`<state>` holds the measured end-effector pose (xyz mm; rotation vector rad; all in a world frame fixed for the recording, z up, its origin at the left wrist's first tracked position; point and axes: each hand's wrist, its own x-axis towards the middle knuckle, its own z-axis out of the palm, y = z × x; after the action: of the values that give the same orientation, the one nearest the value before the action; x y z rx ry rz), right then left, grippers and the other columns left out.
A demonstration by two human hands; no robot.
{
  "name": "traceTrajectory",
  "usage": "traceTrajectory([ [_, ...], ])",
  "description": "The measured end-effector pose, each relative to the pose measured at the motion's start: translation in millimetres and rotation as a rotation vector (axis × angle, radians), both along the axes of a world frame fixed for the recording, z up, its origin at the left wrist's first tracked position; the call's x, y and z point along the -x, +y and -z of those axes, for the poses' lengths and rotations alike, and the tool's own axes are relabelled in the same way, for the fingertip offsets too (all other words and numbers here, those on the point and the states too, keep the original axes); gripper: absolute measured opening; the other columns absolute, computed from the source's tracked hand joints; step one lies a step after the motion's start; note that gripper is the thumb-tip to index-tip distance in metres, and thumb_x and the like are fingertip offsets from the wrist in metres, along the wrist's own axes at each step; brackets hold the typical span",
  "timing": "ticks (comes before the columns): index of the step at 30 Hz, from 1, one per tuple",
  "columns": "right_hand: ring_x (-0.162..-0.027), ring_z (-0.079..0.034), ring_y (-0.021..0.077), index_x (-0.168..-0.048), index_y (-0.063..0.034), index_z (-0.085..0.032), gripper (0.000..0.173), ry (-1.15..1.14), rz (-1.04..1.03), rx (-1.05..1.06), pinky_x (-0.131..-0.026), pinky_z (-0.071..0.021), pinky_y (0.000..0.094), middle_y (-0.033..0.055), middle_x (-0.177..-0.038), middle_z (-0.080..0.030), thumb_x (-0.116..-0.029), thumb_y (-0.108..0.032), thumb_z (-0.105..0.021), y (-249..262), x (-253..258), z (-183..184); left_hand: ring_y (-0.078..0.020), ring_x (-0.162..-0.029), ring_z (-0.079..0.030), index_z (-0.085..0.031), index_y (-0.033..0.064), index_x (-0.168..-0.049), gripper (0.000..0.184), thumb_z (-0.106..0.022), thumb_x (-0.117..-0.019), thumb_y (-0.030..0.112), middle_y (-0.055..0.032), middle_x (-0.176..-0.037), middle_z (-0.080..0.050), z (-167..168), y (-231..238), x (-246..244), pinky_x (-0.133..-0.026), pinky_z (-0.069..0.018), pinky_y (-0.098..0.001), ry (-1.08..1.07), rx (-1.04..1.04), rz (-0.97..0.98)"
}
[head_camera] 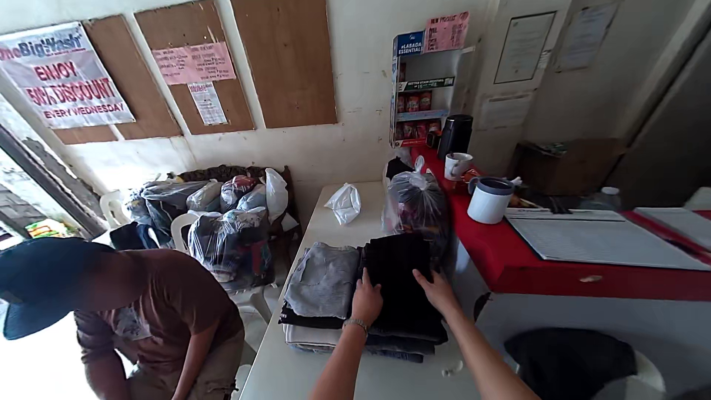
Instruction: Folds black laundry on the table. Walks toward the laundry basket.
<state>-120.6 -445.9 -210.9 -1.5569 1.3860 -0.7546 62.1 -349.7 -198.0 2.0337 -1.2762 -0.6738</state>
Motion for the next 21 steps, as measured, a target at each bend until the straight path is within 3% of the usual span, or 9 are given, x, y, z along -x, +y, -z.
traceTrajectory([
  [2,-0.136,-0.053,0.0372,-0.145,-0.0028,-0.053,0.066,0.042,-0.008,-0.007,-0.115,-0.0383,0.0576,0.0251,-0.142,-0.058,-0.1019,-0.052,-0.057,-10,2,12,-0.0429,-0.127,-0.058,-0.019,0.0069,-0.163,0.067,-0.05,-0.1071,0.024,-0.0307,-0.146,-0.048,17,0,6,-0.106,-0.0486,-0.0556,-0.036,0.049,-0.034],
  [6,-0.123,-0.062,0.032,-0.134,-0.0024,-0.063,0.051,-0.059,-0.026,0.138,-0.107,-0.0459,0.0549,0.0209,-0.128,-0.067,-0.1041,-0.044,-0.057,-13,2,-6,-0.0399,-0.109,-0.066,-0.026,0.0143,-0.163,0.062,-0.05,-0.1054,0.015,-0.0284,-0.134,-0.055,-7,5,20,-0.092,-0.0558,-0.0528,-0.103,0.258,-0.143],
  [8,-0.128,-0.06,0.0301,-0.139,-0.0029,-0.059,0.051,-0.073,-0.061,0.178,-0.111,-0.0437,0.0525,0.0195,-0.135,-0.064,-0.1053,-0.041,-0.056,-19,-4,-17,-0.0367,-0.099,-0.067,-0.036,0.0189,-0.16,0.058,-0.049,-0.1044,0.012,-0.0257,-0.127,-0.058,-16,3,24,-0.082,-0.0584,-0.0508,-0.182,0.315,-0.188],
  [10,-0.131,-0.057,0.0356,-0.147,-0.0036,-0.051,0.056,0.09,-0.085,0.143,-0.113,-0.0411,0.0559,0.0227,-0.138,-0.062,-0.1071,-0.043,-0.051,-21,-10,-16,-0.0352,-0.102,-0.068,-0.047,0.0225,-0.155,0.052,-0.047,-0.1041,0.01,-0.0232,-0.129,-0.059,-5,-2,17,-0.084,-0.0584,-0.0509,-0.197,0.278,-0.171],
  [13,-0.12,-0.063,0.0453,-0.157,-0.0054,-0.036,0.064,0.523,-0.083,0.136,-0.099,-0.0496,0.0621,0.0275,-0.131,-0.064,-0.1071,-0.045,-0.049,-11,-16,-17,-0.0351,-0.114,-0.064,-0.051,0.022,-0.152,0.047,-0.046,-0.1064,0.014,-0.022,-0.135,-0.058,21,-9,-2,-0.096,-0.0554,-0.0511,-0.161,0.178,-0.091],
  [15,-0.123,-0.058,0.0501,-0.159,-0.0061,-0.034,0.068,0.644,-0.058,0.379,-0.094,-0.0515,0.0632,0.0308,-0.138,-0.055,-0.1025,-0.033,-0.061,-2,-19,-24,-0.0382,-0.122,-0.06,-0.054,0.0215,-0.15,0.046,-0.051,-0.1042,0.015,-0.0219,-0.138,-0.057,20,-5,2,-0.098,-0.0531,-0.0525,-0.29,0.226,-0.113],
  [17,-0.135,-0.044,0.0586,-0.155,-0.0076,-0.043,0.073,0.534,-0.099,0.792,-0.102,-0.0382,0.0757,0.0359,-0.146,-0.047,-0.0912,-0.02,-0.074,-8,-21,-30,-0.043,-0.131,-0.054,-0.059,0.0198,-0.146,0.047,-0.059,-0.099,0.019,-0.0208,-0.146,-0.055,9,7,22,-0.101,-0.0463,-0.0587,-0.529,0.342,-0.137],
  [18,-0.141,-0.036,0.0597,-0.155,-0.0119,-0.046,0.069,0.491,-0.148,0.946,-0.106,-0.0293,0.0807,0.0343,-0.151,-0.043,-0.092,-0.026,-0.072,-17,-25,-34,-0.0433,-0.135,-0.052,-0.062,0.0188,-0.144,0.045,-0.06,-0.0989,0.025,-0.0182,-0.148,-0.055,4,13,36,-0.106,-0.042,-0.0634,-0.629,0.395,-0.123],
  [21,-0.153,-0.018,0.0515,-0.157,-0.0283,-0.045,0.067,0.564,-0.259,0.967,-0.113,-0.0164,0.0806,0.0219,-0.165,-0.031,-0.1018,-0.066,-0.037,-47,-50,-31,-0.041,-0.146,-0.041,-0.064,0.0219,-0.141,0.048,-0.048,-0.1037,0.047,-0.0096,-0.152,-0.054,16,30,77,-0.114,-0.0223,-0.0767,-0.747,0.433,-0.021],
])
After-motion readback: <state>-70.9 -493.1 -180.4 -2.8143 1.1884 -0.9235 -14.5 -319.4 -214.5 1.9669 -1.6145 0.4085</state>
